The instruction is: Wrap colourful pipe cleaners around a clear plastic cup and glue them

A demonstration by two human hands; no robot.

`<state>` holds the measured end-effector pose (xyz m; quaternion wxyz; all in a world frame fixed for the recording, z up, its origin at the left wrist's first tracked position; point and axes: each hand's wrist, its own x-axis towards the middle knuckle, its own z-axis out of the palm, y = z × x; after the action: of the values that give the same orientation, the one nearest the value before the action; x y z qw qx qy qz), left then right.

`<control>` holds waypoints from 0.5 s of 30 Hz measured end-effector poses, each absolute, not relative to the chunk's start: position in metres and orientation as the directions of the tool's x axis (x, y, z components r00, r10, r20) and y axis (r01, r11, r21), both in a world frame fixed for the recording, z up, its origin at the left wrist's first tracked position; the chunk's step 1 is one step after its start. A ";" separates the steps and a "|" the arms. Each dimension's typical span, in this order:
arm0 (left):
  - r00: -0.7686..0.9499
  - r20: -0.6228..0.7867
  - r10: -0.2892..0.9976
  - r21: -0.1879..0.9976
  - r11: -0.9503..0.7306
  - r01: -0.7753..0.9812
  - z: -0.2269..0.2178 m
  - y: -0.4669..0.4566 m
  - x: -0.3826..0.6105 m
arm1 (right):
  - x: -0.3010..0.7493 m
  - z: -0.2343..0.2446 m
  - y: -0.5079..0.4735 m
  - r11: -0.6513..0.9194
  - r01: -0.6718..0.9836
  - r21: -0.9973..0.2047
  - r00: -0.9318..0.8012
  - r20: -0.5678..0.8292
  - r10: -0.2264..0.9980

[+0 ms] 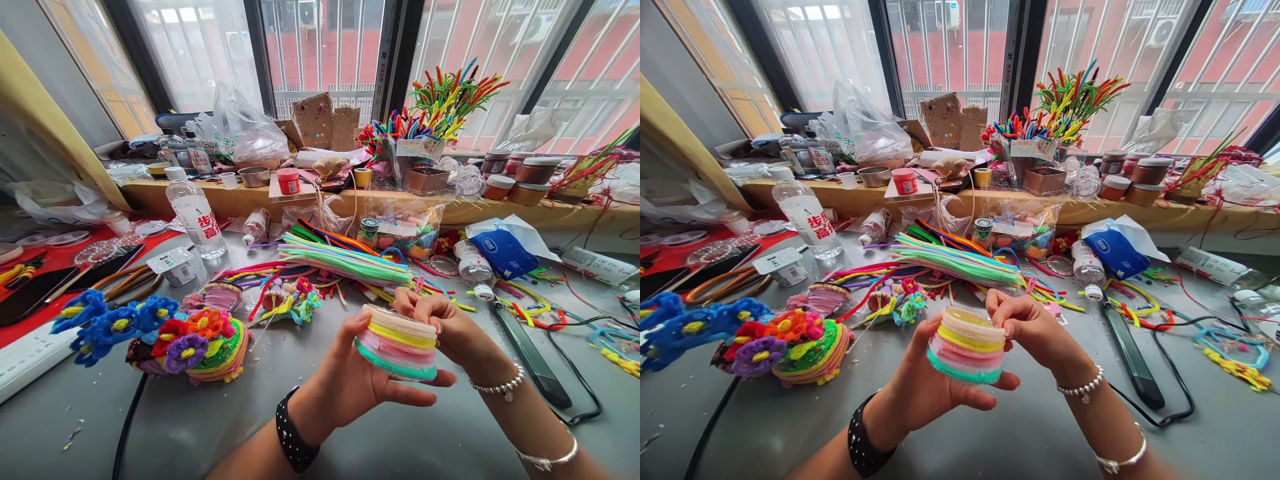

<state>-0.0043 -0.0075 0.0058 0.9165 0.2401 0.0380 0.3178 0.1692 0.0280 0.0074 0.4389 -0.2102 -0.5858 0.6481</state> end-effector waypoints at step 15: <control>0.742 0.045 0.668 0.459 0.646 -0.610 0.011 -0.009 -0.001 | 0.172 0.013 0.028 0.128 -0.223 -0.966 -0.512 0.228 0.828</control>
<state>-0.0011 -0.0085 0.0107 0.9050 0.2286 0.0642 0.3530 0.1720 0.0284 0.0129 0.4289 -0.2452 -0.6166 0.6129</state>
